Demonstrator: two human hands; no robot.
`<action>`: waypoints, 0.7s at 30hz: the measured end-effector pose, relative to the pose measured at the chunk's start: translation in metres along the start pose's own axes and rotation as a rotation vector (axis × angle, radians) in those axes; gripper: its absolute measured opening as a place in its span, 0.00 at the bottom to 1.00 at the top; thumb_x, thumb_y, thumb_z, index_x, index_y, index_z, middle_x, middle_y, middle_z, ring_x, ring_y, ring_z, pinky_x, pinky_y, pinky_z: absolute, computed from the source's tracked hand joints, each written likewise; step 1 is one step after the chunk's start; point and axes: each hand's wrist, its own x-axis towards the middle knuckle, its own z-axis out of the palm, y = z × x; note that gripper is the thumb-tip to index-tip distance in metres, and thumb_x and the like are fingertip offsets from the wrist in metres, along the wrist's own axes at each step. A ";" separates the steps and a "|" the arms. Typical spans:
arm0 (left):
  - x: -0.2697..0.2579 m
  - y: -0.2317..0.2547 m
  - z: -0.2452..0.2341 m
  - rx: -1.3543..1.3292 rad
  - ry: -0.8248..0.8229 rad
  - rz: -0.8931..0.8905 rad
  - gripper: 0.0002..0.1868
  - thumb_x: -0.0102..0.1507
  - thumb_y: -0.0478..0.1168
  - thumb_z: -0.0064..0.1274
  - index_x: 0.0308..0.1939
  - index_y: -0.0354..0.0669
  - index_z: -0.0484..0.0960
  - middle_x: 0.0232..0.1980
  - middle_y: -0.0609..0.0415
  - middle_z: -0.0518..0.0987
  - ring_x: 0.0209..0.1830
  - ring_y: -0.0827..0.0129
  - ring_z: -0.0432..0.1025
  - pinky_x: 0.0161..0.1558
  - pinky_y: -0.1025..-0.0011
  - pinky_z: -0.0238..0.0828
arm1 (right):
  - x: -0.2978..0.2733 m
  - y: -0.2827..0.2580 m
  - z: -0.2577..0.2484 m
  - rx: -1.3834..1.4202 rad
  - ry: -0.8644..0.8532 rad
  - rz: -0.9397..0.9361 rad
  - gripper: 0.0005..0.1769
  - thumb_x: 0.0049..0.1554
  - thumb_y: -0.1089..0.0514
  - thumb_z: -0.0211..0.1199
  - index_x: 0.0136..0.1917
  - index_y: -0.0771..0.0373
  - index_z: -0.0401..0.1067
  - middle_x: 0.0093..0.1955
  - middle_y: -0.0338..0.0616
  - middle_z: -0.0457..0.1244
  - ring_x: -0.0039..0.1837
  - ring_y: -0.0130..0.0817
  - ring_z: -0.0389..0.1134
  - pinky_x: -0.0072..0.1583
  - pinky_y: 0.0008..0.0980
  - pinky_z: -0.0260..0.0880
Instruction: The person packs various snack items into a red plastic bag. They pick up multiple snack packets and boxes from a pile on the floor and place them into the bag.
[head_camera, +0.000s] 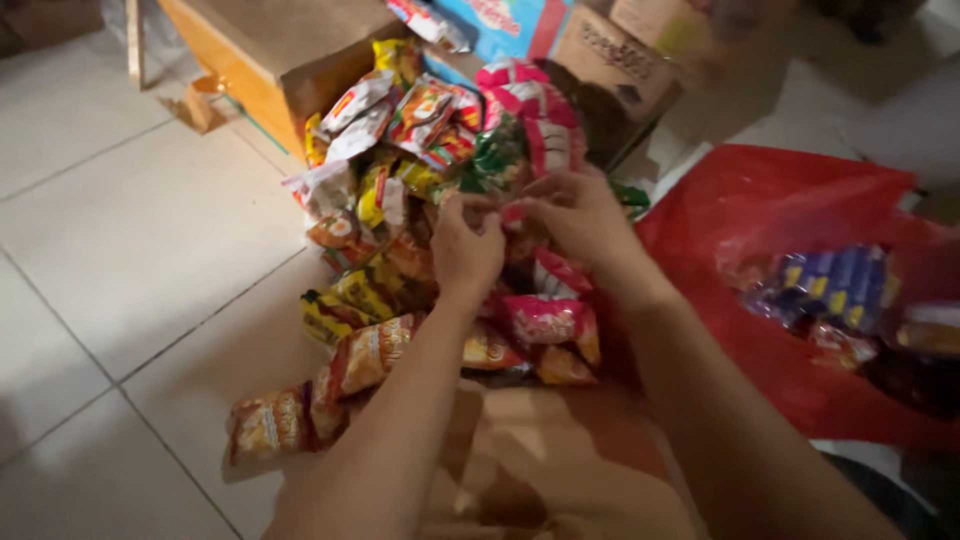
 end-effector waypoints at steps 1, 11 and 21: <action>0.000 -0.015 -0.005 0.074 0.048 0.006 0.19 0.58 0.40 0.62 0.50 0.35 0.80 0.46 0.40 0.83 0.46 0.48 0.77 0.48 0.57 0.72 | 0.005 0.005 0.013 -0.007 -0.038 -0.022 0.14 0.57 0.60 0.65 0.55 0.68 0.76 0.43 0.45 0.71 0.39 0.28 0.71 0.38 0.28 0.71; 0.048 -0.152 -0.026 0.213 -0.010 -0.248 0.15 0.58 0.34 0.49 0.48 0.39 0.83 0.44 0.41 0.84 0.49 0.45 0.77 0.52 0.56 0.71 | 0.058 0.050 0.115 0.027 -0.131 0.141 0.18 0.55 0.64 0.59 0.59 0.66 0.72 0.47 0.44 0.70 0.43 0.27 0.71 0.43 0.29 0.73; 0.080 -0.280 0.038 0.351 -0.410 0.016 0.13 0.64 0.41 0.50 0.50 0.41 0.80 0.49 0.44 0.82 0.52 0.51 0.75 0.53 0.60 0.70 | 0.126 0.124 0.173 -0.042 0.000 -0.011 0.23 0.60 0.63 0.52 0.69 0.67 0.66 0.64 0.52 0.66 0.67 0.38 0.68 0.66 0.32 0.65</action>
